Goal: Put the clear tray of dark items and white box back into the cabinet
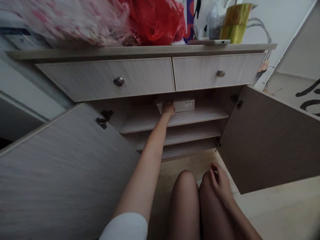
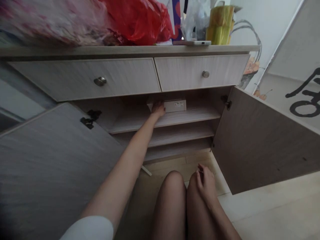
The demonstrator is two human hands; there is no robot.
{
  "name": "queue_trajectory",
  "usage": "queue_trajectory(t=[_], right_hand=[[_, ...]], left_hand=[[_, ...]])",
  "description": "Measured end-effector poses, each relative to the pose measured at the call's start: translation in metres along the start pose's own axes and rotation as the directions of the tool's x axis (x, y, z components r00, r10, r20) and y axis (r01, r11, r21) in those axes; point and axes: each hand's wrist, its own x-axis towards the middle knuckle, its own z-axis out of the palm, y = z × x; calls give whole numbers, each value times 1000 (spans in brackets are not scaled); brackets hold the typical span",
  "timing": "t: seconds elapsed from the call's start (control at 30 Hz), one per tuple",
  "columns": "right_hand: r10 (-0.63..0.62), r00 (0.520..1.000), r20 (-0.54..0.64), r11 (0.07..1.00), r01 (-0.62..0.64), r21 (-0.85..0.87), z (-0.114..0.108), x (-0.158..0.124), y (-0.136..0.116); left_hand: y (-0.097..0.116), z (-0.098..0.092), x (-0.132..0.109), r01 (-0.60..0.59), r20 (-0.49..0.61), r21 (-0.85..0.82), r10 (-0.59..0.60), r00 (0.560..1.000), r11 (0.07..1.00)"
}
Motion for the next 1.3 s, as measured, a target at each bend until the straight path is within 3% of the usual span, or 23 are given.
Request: queue_trajectory(t=[0.3, 0.57, 0.83, 0.97, 1.1, 1.3], right_hand=[[5, 1000, -5, 1000, -5, 27, -2, -5, 4], [18, 1000, 15, 998, -19, 56, -6, -7, 7], [-45, 996, 82, 984, 30, 173, -8, 6, -2], [-101, 989, 103, 971, 76, 226, -2, 48, -22], [-170, 978, 123, 938, 122, 325, 25, 121, -50], [-71, 980, 184, 912, -11, 411, 79, 233, -99]], left_hand=[[-9, -13, -16, -30, 46, 57, 27, 999, 998], [-17, -31, -59, -17, 51, 74, 14, 999, 997], [-43, -47, -113, -42, -1, 104, 42, 999, 994], [-58, -52, -138, -50, -31, 129, 54, 998, 990], [-72, -57, -149, -60, -40, 138, 66, 997, 989], [-80, -58, -148, -77, -29, 120, 81, 996, 990]])
